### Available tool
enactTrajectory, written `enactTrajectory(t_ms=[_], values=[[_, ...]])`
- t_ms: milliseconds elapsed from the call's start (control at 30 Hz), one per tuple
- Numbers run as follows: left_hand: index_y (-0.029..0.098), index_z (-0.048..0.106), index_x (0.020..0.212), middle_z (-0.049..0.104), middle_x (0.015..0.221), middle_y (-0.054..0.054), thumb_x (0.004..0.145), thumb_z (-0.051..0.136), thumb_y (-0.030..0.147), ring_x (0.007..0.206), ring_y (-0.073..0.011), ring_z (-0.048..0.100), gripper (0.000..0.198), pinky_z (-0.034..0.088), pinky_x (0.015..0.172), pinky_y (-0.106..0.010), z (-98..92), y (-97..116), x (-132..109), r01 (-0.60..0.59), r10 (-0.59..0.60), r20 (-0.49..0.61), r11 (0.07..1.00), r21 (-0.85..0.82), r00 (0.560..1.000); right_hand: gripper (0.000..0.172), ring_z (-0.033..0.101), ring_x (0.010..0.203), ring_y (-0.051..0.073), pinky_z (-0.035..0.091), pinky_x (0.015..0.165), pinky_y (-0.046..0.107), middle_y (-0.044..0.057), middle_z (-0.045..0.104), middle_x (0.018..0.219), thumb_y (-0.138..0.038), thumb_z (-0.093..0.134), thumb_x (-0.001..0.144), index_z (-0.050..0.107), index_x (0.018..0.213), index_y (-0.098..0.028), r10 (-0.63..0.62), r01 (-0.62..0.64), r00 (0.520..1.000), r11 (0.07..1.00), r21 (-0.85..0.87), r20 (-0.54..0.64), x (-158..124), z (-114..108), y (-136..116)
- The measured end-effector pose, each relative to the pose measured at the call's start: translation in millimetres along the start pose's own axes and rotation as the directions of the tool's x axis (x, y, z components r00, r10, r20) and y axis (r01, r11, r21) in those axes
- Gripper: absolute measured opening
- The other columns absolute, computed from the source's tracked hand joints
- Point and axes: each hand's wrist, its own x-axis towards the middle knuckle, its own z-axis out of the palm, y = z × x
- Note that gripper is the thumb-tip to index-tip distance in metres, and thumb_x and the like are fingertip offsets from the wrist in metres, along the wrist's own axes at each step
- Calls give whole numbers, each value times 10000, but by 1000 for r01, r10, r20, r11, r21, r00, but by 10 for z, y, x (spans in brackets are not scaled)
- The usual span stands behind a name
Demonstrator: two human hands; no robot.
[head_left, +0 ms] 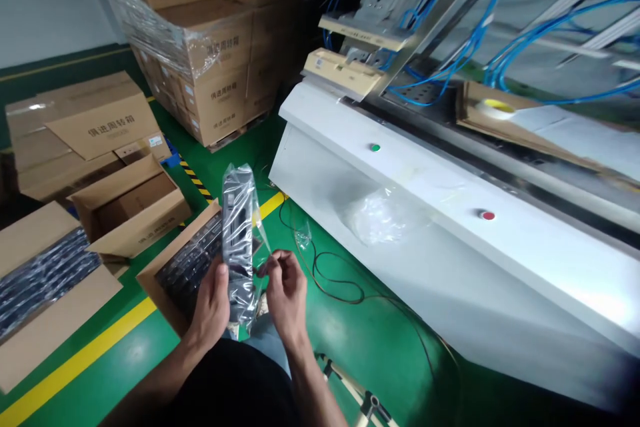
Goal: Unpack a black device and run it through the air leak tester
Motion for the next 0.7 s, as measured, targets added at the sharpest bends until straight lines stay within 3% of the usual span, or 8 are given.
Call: enactTrajectory(t_ms=[133,233,333,467,567,700], values=[[152,715,1126,798,1133,-197,919,478,896,1015,-273,784,807,664,883,-359,57,-18,80,-117,117,37,993,-4,992,378,573,675,122,476,602,229,22,655,821,-506,610,1038,603,1176,-154,-81,89,995,980,-178,53,-120,80,160],[149,687,1090,789,1077,-208,982,467,809,947,-264,776,704,645,824,-350,101,-105,138,-221,222,-1,970,102,975,405,542,615,123,430,549,231,24,645,743,-512,478,1105,658,1003,-164,-52,54,999,961,-272,16,-192,117,345],[136,685,1086,786,1019,-202,1027,446,723,894,-268,763,637,609,780,-364,117,-188,197,-253,260,-13,948,194,966,405,679,724,146,526,656,234,56,735,869,-444,417,1134,697,1005,-182,-145,126,989,918,-376,-22,-180,72,490],[124,703,1107,781,1128,-222,1047,409,707,1027,-289,750,656,576,896,-396,96,-206,263,-244,249,3,946,212,969,358,778,884,196,593,766,254,82,784,1036,-344,414,1136,739,1199,-205,-275,298,954,832,-469,118,-55,-107,482],[119,709,1106,776,1118,-218,1039,413,731,1049,-285,735,683,566,937,-396,103,-151,300,-233,228,51,954,188,972,345,782,919,200,605,808,265,81,788,1052,-366,460,1129,759,1185,-205,-240,301,951,864,-403,197,58,-281,326],[132,717,1090,776,1106,-198,1036,400,747,1057,-274,735,694,571,1014,-401,174,-65,337,-202,185,127,969,144,975,402,669,617,126,545,613,240,54,762,952,-444,469,1123,753,1213,-174,-54,138,952,954,-267,301,180,-498,137]])
